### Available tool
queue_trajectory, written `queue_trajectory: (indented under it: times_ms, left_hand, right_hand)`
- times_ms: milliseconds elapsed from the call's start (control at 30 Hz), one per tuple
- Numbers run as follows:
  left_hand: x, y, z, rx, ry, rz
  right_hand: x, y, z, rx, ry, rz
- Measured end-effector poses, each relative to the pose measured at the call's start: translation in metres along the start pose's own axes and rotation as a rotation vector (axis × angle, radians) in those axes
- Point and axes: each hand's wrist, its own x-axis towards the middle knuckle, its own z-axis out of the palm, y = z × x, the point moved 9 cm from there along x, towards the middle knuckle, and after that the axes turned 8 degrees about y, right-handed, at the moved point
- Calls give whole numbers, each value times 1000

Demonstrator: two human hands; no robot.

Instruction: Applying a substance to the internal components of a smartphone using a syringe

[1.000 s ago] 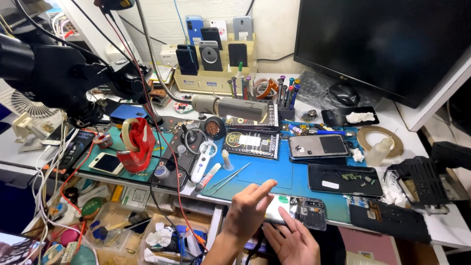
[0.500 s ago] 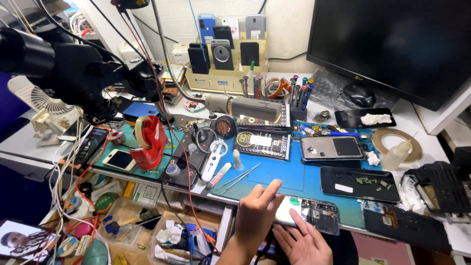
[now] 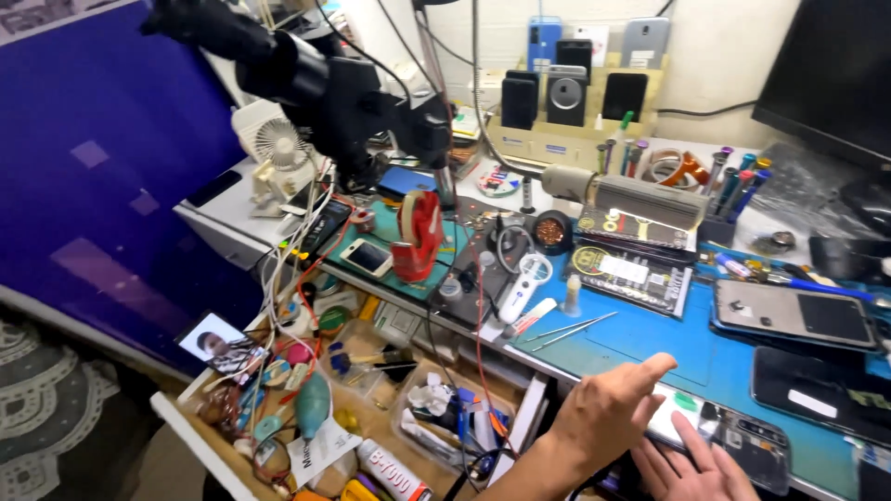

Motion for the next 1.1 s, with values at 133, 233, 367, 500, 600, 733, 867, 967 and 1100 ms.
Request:
queue_trajectory:
  times_ms: [133, 233, 367, 500, 600, 733, 867, 967, 1100]
  left_hand:
    - [3, 5, -28, -100, 122, 4]
    - [10, -2, -50, -202, 216, -18]
    - [10, -21, -75, -174, 353, -11]
    - [6, -41, -88, -216, 410, -64]
    - [8, -51, -91, -159, 459, -55]
    - [8, -66, -82, -151, 484, -121]
    - [6, -66, -74, -128, 478, -157]
    - [2, -76, -56, -142, 436, -196]
    - [2, -85, -33, -133, 382, -207]
  right_hand:
    - [14, 3, 33, 48, -63, -10]
    - [-8, -2, 1, -242, 1245, 28]
    - [-5, -3, 16, -342, 1292, 61]
    - [-6, -7, 22, -436, 1321, 24]
    - [-6, -5, 7, -355, 1375, 46]
    - [-10, -7, 12, -370, 1310, -64]
    - [-9, -3, 40, -358, 1370, -53]
    - [-5, -3, 49, -354, 1386, -35]
    - [-6, -1, 44, -327, 1385, 7]
